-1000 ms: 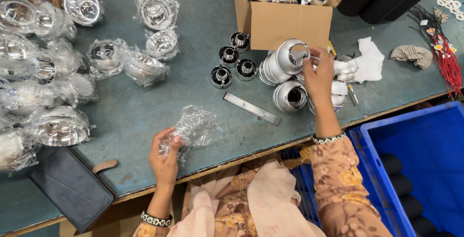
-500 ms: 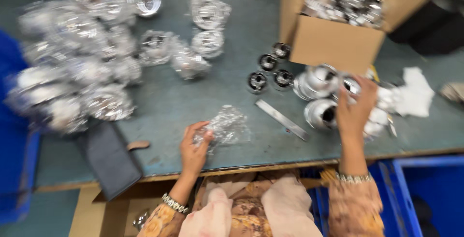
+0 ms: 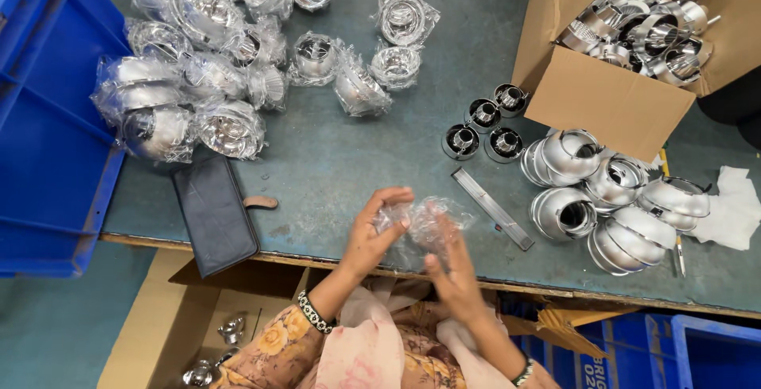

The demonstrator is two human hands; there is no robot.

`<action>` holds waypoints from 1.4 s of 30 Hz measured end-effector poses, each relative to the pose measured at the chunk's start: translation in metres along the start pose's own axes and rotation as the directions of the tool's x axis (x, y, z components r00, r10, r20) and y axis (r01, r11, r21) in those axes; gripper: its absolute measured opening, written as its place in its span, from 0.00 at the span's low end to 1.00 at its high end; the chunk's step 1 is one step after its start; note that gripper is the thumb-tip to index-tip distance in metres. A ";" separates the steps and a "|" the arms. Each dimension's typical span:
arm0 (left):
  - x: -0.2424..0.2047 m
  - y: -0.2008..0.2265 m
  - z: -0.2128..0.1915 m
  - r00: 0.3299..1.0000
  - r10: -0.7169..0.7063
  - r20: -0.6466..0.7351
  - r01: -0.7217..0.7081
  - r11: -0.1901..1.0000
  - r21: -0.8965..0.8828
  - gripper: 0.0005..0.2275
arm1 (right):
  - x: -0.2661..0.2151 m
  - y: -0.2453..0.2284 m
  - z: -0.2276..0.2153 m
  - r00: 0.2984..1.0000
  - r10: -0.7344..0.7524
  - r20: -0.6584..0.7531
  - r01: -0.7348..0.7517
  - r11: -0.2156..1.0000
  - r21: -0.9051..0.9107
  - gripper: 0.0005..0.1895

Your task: The person repeatedly picks up small silver metal parts from a table, wraps each one in clear plastic film, and places the wrapped items into a blue crate. The process is continuous and repetitive throughout the clip.

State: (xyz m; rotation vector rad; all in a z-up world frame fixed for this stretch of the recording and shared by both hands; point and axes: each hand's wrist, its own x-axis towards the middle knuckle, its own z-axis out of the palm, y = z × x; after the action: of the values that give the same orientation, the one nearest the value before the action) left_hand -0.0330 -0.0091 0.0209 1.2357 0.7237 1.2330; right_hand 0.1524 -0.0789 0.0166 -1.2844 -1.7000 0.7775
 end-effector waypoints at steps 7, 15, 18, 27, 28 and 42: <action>-0.012 0.004 0.041 0.971 0.235 0.045 -0.239 0.950 0.201 0.23 | -0.007 0.023 0.050 0.993 0.100 -0.067 -0.088 0.982 0.168 0.24; 0.070 -0.010 0.008 0.962 0.182 -0.203 -0.215 0.964 -0.156 0.09 | 0.022 0.003 0.017 0.973 0.019 -0.229 0.029 0.979 0.203 0.28; 0.131 0.017 -0.032 0.880 0.461 -0.112 -0.427 0.873 0.236 0.11 | 0.018 0.009 -0.009 0.976 0.074 -0.205 -0.041 0.986 0.159 0.23; 0.333 0.084 -0.096 0.938 0.337 -0.079 0.018 0.181 0.983 0.17 | -0.002 0.077 -0.024 0.909 0.261 -0.324 -0.237 0.965 0.112 0.12; 0.352 0.081 -0.098 0.949 0.298 -0.108 0.087 0.081 0.993 0.19 | -0.004 0.083 -0.022 0.913 0.218 -0.344 -0.211 0.976 0.058 0.11; 0.505 -0.024 -0.076 0.966 -0.255 -0.042 0.013 -0.116 0.993 0.39 | -0.012 0.125 -0.005 0.873 0.174 -0.455 -0.202 0.979 -0.012 0.06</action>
State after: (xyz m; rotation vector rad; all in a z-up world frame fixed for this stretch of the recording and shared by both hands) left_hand 0.0295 0.4951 0.0792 2.3873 1.8075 0.0483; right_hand 0.2128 -0.0556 -0.0910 -1.5500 -1.2415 0.4850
